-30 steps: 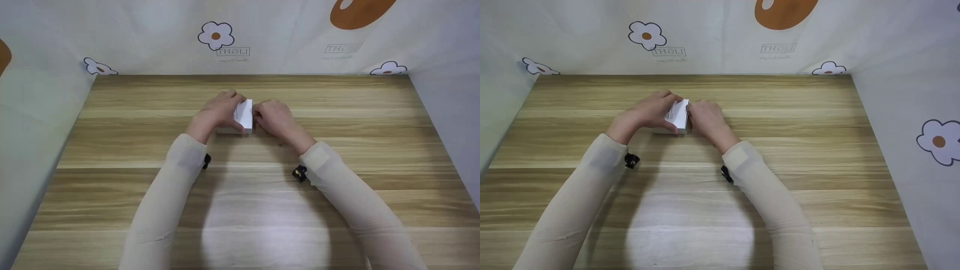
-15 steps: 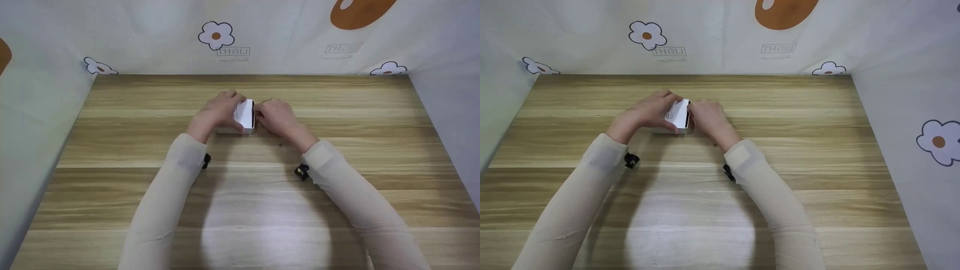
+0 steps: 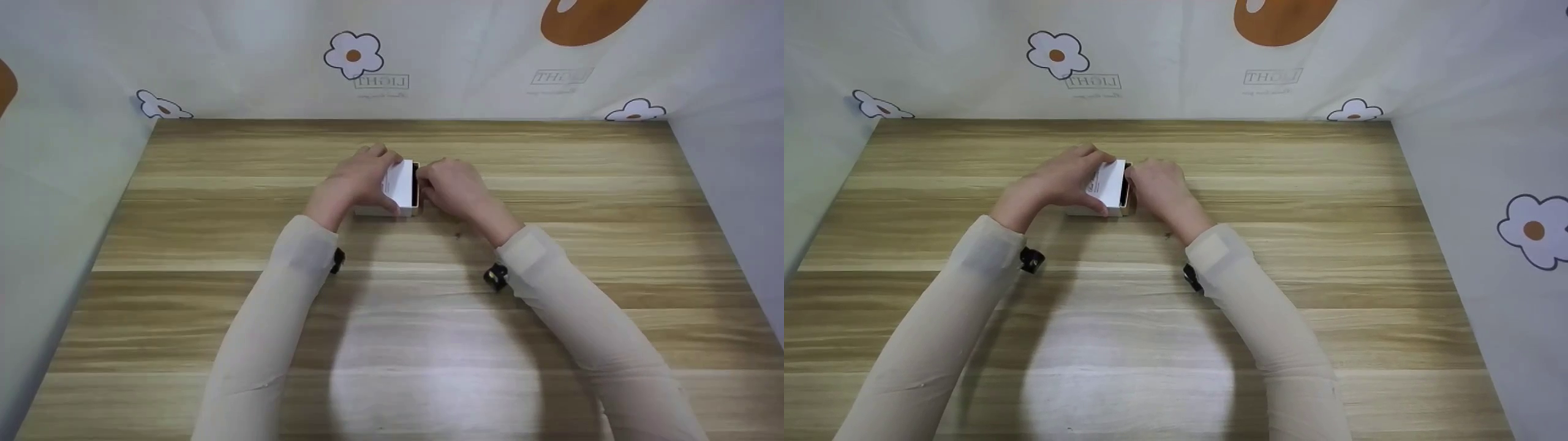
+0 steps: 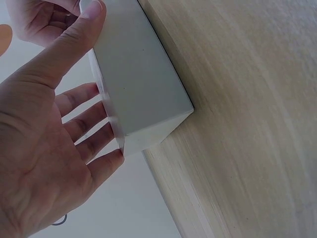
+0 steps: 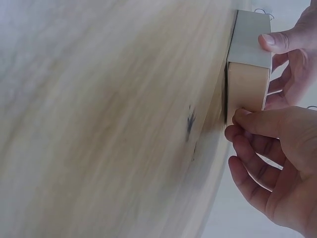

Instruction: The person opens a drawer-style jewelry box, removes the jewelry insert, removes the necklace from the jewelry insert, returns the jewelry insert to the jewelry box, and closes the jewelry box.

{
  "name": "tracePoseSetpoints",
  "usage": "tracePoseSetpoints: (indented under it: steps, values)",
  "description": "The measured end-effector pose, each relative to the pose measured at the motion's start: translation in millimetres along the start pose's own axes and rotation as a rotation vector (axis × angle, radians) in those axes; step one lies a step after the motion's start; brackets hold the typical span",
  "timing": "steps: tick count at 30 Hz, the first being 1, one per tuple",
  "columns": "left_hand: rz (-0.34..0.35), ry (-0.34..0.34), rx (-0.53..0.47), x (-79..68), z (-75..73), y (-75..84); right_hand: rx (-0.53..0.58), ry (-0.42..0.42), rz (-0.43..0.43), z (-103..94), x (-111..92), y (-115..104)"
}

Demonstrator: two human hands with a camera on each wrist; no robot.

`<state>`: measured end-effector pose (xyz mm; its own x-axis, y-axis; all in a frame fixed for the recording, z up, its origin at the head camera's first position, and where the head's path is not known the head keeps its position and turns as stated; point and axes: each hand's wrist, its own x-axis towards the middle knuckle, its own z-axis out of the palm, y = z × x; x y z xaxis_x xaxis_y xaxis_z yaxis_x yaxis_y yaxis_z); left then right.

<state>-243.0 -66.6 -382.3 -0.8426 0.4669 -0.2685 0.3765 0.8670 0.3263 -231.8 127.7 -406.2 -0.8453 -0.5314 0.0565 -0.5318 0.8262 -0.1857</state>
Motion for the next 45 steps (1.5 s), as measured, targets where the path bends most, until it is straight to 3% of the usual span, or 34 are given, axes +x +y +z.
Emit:
tracePoseSetpoints:
  steps: [30, 45]
  values:
    - [0.001, 0.000, -0.014, 0.3, -0.4, 0.3, 0.013, -0.053, 0.038, -5.0, -5.0, 7.4]
    - [-0.009, -0.002, -0.039, -0.9, -1.0, 0.5, 0.042, -0.022, 0.031, -3.5, -8.5, 11.6]
